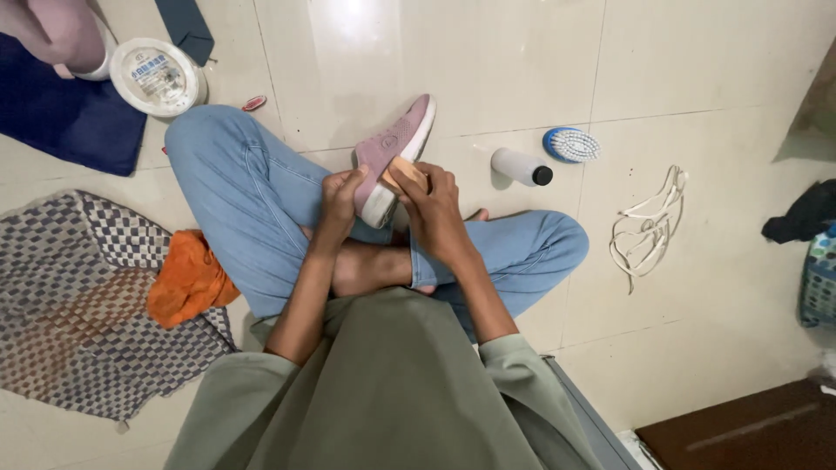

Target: Cleaning a pink sneaker using a brush and cleaning solution

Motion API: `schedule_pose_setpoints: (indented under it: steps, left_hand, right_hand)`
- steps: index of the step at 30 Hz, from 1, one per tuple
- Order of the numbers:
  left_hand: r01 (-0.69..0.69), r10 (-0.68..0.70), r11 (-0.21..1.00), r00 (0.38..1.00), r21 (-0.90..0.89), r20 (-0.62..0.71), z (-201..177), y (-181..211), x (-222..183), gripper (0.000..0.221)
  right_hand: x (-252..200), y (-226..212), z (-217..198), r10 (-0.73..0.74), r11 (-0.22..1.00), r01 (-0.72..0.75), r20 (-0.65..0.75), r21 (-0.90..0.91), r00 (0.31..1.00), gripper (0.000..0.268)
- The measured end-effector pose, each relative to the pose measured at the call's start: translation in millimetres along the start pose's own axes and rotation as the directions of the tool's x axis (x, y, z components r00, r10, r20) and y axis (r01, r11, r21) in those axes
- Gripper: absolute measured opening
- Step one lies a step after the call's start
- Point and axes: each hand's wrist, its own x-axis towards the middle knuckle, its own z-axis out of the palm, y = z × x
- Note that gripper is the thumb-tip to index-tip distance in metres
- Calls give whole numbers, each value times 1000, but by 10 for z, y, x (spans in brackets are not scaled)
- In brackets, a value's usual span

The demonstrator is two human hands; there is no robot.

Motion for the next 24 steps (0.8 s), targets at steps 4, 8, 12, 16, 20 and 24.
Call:
schedule_pose_setpoints:
  steps: [4, 8, 12, 16, 20, 24]
  left_hand:
    - [-41, 41, 999, 999, -4, 28, -150, -321, 199, 33]
    - [-58, 56, 998, 997, 37, 55, -279, -487, 270, 33]
    - [-68, 67, 997, 996, 24, 61, -241, -440, 263, 35]
    - [-61, 61, 998, 997, -10, 54, -209, -424, 250, 36]
    - [-63, 62, 998, 997, 3, 48, -195, -419, 244, 33]
    - [-73, 72, 997, 996, 14, 61, -212, -440, 271, 34]
  right_hand:
    - [66, 77, -56, -11, 999, 12, -9, 37, 1000, 41]
    - [287, 335, -21, -74, 992, 61, -117, -108, 990, 36]
    - [386, 280, -1, -64, 987, 41, -149, -154, 987, 38]
    - [117, 29, 76, -45, 994, 34, -108, -104, 993, 39]
    - [-138, -199, 129, -37, 999, 36, -71, -14, 997, 38]
    - [-150, -142, 131, -76, 997, 75, -83, -16, 994, 41]
